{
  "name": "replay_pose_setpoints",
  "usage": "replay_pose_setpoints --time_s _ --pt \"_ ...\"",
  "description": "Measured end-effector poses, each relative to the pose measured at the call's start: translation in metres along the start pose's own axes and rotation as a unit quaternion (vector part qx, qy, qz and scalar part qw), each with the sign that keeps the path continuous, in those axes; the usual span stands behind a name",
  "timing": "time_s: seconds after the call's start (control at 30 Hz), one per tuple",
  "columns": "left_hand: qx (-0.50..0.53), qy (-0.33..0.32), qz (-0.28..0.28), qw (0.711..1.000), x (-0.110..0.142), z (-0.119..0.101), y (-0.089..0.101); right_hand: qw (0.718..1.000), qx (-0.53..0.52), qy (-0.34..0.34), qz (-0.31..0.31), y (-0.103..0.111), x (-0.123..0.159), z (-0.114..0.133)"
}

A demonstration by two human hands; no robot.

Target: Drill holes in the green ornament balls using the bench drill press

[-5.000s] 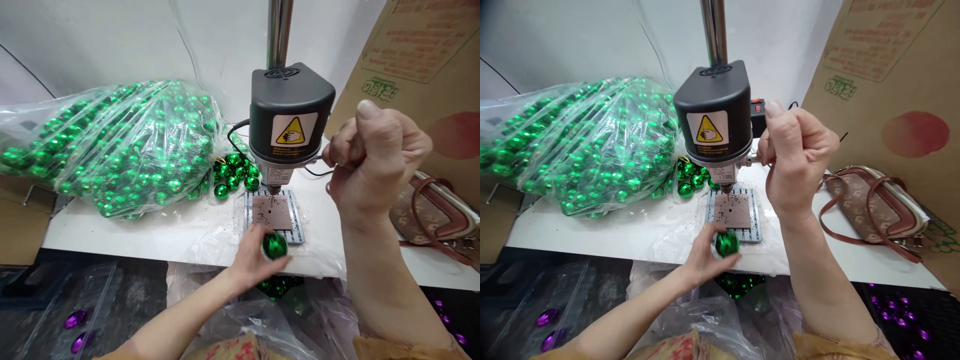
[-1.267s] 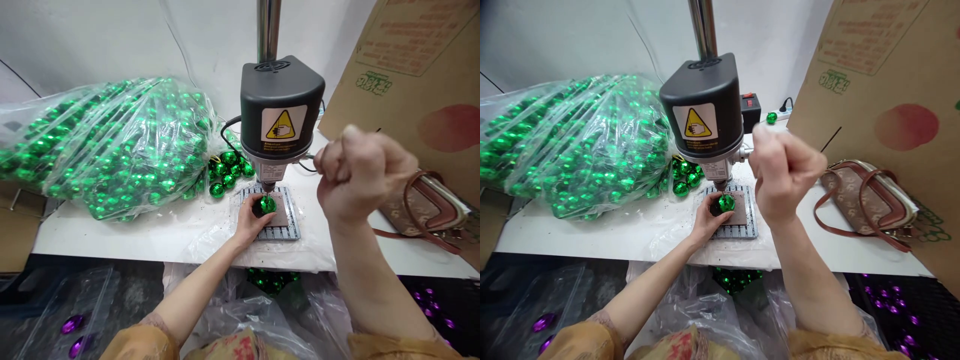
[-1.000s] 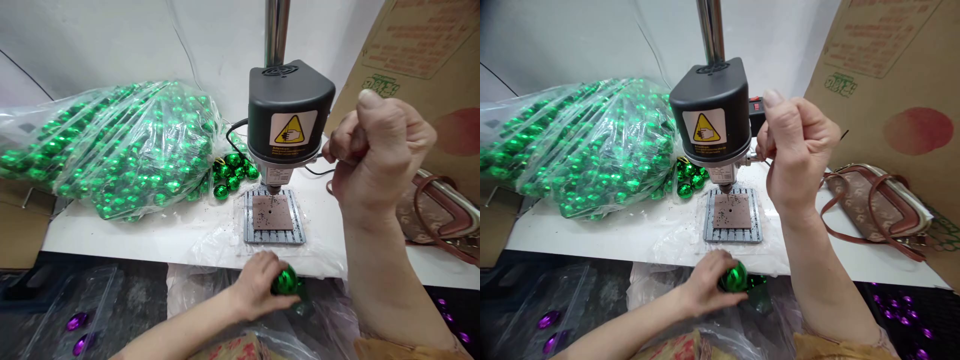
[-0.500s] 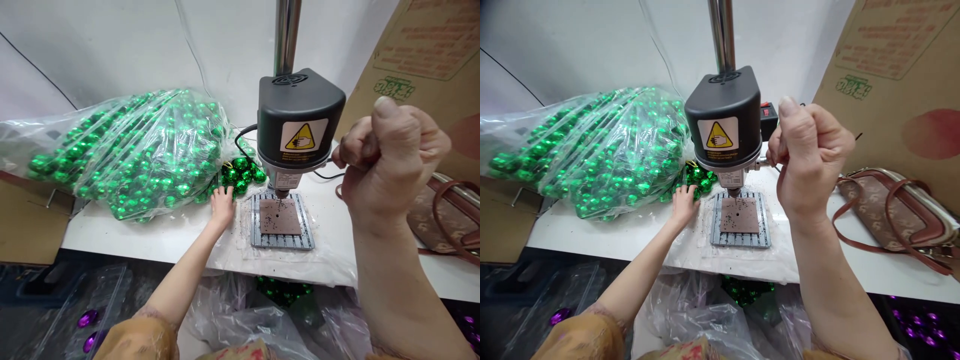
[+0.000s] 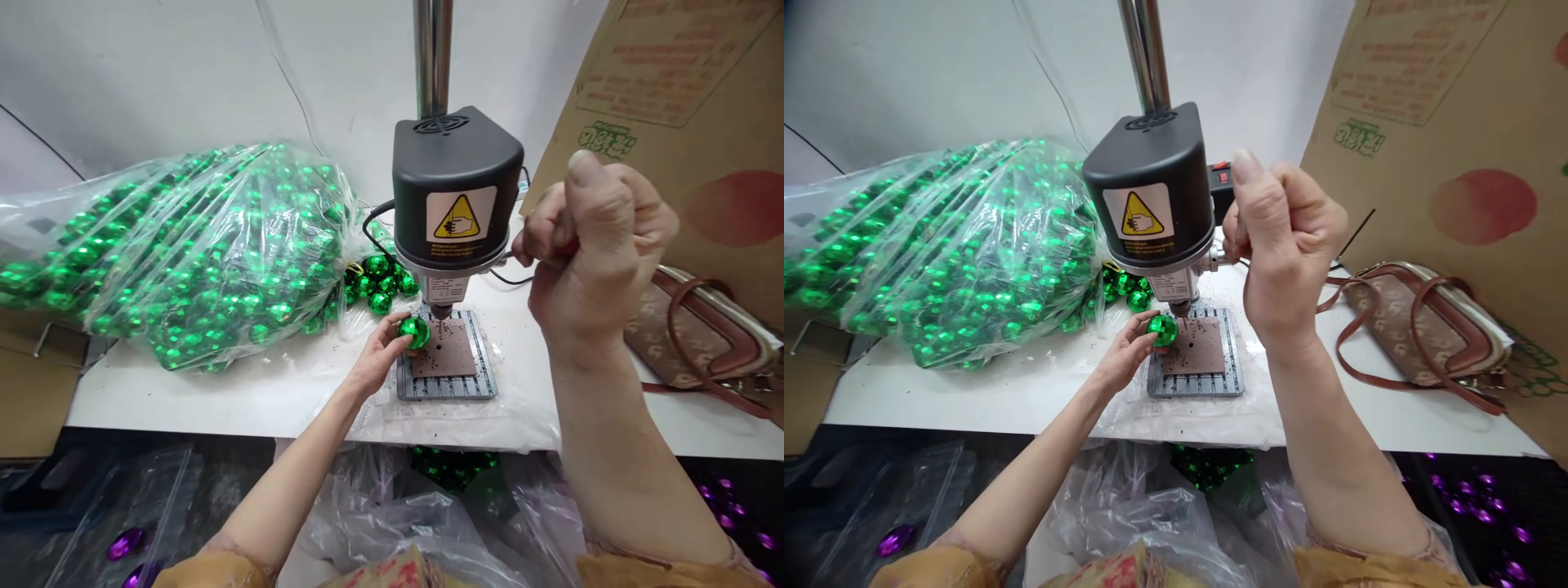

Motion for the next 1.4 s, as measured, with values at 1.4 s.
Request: replay_pose_setpoints --time_s 1.4 --pt "-0.276 -0.128 -0.046 0.951 -0.007 0.019 -0.027 0.996 0.023 0.084 0.013 0.009 0.032 0.011"
Point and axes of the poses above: each hand's wrist, its own x-axis away from the middle knuckle, its own y-axis out of the back of the hand, z = x × y, the point moved 10 cm from there along -x, towards the middle knuckle, and after that the axes turned 3 degrees about x, right-handed, at the moved point
